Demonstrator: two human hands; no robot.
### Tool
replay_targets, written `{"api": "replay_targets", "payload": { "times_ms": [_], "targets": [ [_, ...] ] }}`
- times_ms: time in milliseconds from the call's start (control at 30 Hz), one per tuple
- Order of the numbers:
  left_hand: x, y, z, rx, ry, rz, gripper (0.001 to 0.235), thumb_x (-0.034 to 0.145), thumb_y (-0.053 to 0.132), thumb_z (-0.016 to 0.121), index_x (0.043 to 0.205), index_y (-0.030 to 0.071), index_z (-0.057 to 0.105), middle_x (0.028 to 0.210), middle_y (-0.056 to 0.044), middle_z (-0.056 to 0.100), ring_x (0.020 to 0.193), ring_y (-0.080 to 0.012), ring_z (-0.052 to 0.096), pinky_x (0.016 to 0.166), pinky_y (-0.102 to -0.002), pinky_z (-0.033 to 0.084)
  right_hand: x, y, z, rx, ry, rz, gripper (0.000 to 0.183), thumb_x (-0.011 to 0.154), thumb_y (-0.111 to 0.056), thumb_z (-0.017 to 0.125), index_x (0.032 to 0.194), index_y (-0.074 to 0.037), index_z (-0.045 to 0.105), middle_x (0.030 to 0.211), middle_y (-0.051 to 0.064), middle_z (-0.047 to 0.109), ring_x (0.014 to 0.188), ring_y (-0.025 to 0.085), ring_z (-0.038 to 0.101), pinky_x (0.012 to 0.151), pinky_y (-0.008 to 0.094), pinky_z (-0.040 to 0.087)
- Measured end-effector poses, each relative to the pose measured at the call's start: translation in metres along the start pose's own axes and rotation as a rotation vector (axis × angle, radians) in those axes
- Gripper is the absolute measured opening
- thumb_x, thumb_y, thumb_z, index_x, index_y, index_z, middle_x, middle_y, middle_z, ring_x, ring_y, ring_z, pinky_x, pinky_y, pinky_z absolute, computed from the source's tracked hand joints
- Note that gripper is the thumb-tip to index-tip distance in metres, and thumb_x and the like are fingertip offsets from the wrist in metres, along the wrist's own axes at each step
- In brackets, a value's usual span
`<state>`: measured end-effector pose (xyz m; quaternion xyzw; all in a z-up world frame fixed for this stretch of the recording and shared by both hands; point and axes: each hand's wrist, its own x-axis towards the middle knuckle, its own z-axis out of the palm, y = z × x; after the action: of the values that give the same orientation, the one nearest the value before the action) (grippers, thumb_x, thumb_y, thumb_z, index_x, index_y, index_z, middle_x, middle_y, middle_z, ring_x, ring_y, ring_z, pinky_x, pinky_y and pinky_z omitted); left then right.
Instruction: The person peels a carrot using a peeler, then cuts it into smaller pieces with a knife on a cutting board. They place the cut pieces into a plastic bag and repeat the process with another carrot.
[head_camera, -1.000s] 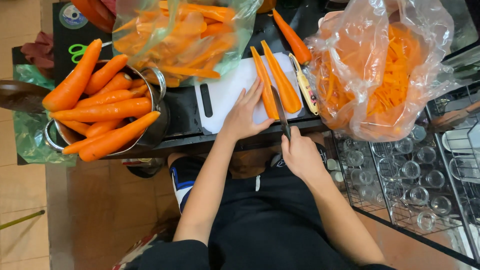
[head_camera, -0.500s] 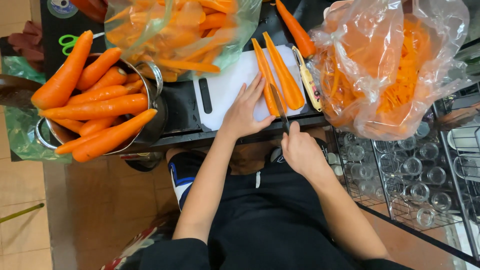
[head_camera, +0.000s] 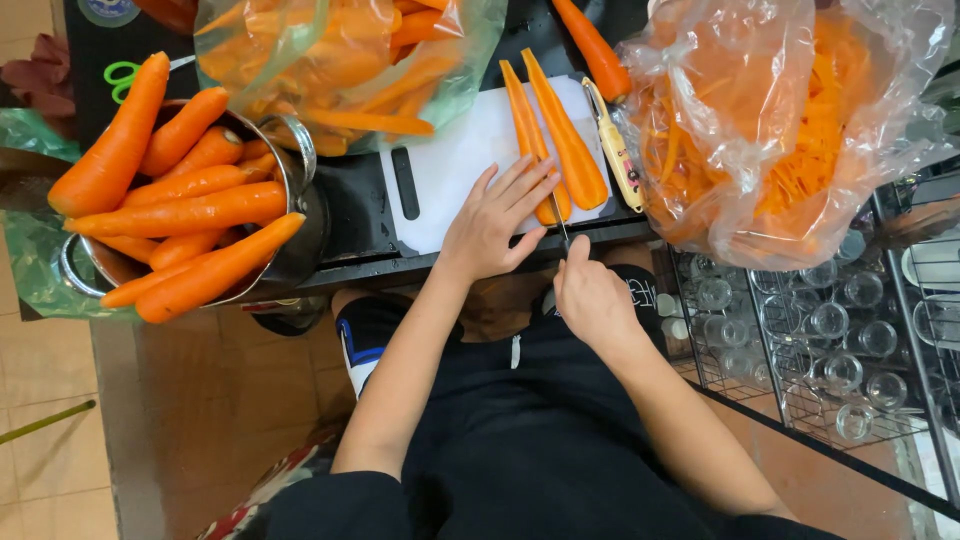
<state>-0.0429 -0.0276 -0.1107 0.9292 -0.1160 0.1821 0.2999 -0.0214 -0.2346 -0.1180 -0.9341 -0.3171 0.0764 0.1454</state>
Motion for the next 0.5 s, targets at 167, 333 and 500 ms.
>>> {"api": "replay_targets", "payload": {
  "times_ms": [167, 333, 500],
  "targets": [
    [0.002, 0.000, 0.001, 0.012, 0.006, -0.005, 0.069, 0.088, 0.025, 0.071, 0.153, 0.015, 0.049, 0.161, -0.003, 0.046, 0.152, -0.0288, 0.039, 0.123, -0.060, 0.025, 0.007, 0.005, 0.006, 0.022, -0.049, 0.035, 0.030, 0.101, -0.021, 0.052, 0.108, 0.007, 0.043, 0.064, 0.027, 0.066, 0.060, 0.046, 0.067, 0.055, 0.053, 0.055],
    [-0.001, -0.004, 0.003, 0.078, 0.000, 0.000, 0.064, 0.091, 0.023, 0.069, 0.151, 0.014, 0.051, 0.159, -0.001, 0.048, 0.153, -0.0277, 0.038, 0.124, -0.065, 0.020, 0.011, 0.007, 0.006, 0.062, -0.075, 0.051, 0.030, 0.100, -0.021, 0.052, 0.110, 0.006, 0.043, 0.068, 0.029, 0.066, 0.064, 0.049, 0.067, 0.060, 0.056, 0.055],
    [0.001, -0.004, 0.002, 0.111, 0.010, 0.030, 0.064, 0.091, 0.024, 0.069, 0.151, 0.012, 0.053, 0.159, -0.001, 0.049, 0.155, -0.0282, 0.033, 0.124, -0.065, 0.018, 0.017, 0.021, 0.010, 0.098, -0.087, 0.000, 0.030, 0.100, -0.020, 0.052, 0.109, 0.007, 0.043, 0.072, 0.030, 0.067, 0.070, 0.050, 0.067, 0.067, 0.057, 0.054]
  ]
}}
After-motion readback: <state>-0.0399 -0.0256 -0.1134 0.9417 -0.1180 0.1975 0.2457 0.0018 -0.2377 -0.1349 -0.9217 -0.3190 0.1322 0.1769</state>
